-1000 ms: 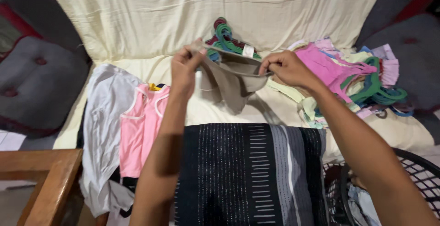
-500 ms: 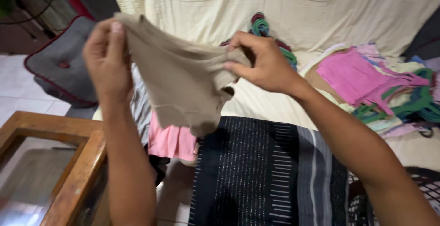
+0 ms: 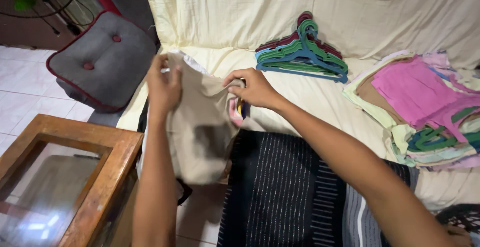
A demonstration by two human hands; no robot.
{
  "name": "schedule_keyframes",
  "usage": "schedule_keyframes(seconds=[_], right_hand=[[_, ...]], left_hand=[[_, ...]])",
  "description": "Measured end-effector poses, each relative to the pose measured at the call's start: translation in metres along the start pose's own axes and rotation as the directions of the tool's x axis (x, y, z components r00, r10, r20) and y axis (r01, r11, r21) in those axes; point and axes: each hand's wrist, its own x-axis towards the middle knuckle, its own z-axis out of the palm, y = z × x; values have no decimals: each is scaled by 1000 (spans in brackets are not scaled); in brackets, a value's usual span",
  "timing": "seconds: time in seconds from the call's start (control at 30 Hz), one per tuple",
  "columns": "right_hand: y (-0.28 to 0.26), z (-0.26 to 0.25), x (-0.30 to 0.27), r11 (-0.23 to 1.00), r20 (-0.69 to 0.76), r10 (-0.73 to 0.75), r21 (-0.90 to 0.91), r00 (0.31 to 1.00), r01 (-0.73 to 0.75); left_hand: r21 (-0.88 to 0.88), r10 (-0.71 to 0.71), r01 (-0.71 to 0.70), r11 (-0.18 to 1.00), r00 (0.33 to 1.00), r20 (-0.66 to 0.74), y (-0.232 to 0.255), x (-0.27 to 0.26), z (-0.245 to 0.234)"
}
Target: The person hangs clothing by placing garments onto plastic hangers, picking them up from a pile and securing them on the hangers by hand.
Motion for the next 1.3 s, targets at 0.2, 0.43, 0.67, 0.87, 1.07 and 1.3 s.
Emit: schedule_keyframes(seconds=[0.2, 0.43, 0.67, 0.87, 1.07, 1.3], right_hand=[[84, 8, 16, 999, -163, 21, 39, 986, -15], [115, -18, -26, 984, -184, 176, 39, 967, -172], [127, -62, -94, 967, -251, 252, 16, 935, -256], [138, -113, -163, 945, -334, 304, -8, 892, -326], [170, -158, -243, 905, -424, 356, -66, 833, -420], [202, -197, -350, 875, -725, 334, 2, 602, -484]], left_hand=[[175, -56, 13, 985, 968, 244, -61, -18, 60], [60, -49, 32, 998, 951, 305, -20, -24, 110], [-96, 70, -29, 995, 891, 449, 32, -40, 191], [-222, 171, -49, 974, 805, 568, 85, -71, 266], [-399, 271, -5, 917, 742, 613, 150, -111, 340], [-571, 363, 177, 802, 615, 700, 254, -193, 433]])
